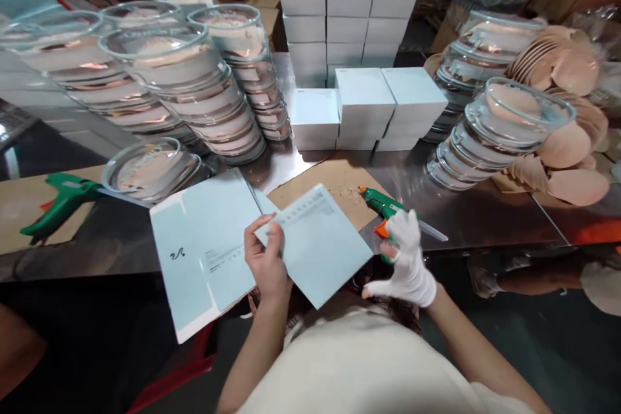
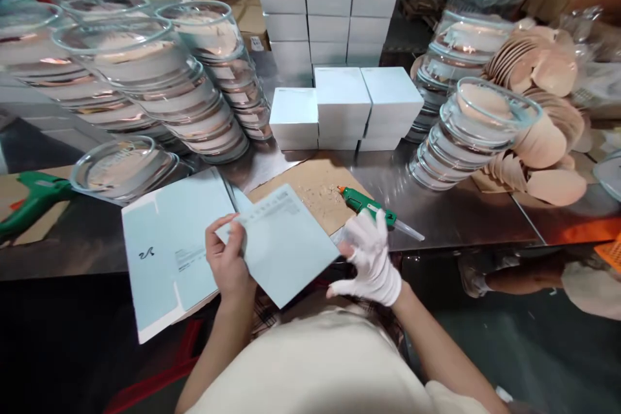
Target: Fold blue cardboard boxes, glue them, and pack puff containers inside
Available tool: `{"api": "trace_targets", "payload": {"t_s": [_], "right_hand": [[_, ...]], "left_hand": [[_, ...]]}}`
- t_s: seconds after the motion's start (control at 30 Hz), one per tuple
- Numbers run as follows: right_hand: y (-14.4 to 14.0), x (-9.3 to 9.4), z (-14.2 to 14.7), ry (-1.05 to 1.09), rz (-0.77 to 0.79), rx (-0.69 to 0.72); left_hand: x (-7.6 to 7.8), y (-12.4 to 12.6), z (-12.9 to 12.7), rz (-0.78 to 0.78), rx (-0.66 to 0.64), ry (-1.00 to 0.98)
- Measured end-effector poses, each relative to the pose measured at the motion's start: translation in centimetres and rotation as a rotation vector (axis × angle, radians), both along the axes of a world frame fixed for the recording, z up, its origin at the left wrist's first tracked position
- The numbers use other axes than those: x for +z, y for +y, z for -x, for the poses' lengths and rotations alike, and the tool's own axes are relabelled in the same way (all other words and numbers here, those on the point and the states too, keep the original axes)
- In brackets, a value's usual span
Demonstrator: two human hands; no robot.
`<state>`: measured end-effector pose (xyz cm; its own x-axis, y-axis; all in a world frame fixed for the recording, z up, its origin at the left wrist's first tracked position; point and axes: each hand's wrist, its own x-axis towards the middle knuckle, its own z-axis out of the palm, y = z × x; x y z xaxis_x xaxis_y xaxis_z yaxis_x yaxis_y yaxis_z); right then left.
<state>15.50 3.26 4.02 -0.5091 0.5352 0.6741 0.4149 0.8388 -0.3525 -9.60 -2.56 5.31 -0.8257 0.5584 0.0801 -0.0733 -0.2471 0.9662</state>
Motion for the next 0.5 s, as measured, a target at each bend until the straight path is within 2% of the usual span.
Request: {"api": "trace_targets", "payload": {"t_s": [0.03,0.1,0.17,0.23,0.3,0.37,0.43,0.5], "right_hand": [[-0.5,-0.3,0.2,-0.098,-0.170,0.030],[-0.3,0.1,1.1,-0.236,-0.435,0.132],[1.8,2.0,2.9,-0.283,-0.522,0.203],[5.6,4.8,5.8,-0.307,-0.468,0.184],[10.4,7.6,9.9,-0.358,-0.379,0.085],[15.3,9.7,14.3,-0.404,-0.300,-0.045],[19.5,10.8,18.2,-0.465,-0.216,-0.141],[22.6,11.0,20.9,-0.527,-0.143,-0.217]], "left_hand": [[0.3,0.3,0.3,0.022,-0.001,-0.101],[1.0,0.9,1.0,0.024,-0.117,-0.272],[1.6,1.0,1.6,-0.037,-0.192,-0.324],[2.0,0.6,2.0,-0.112,-0.115,-0.213],[2.0,-0.3,2.1,-0.148,-0.020,-0.029],[1.8,-1.5,2.2,-0.144,0.003,0.129],[1.5,-2.8,3.0,-0.104,0.010,0.263],[1.3,-4.3,5.1,0.004,0.071,0.412]]}}
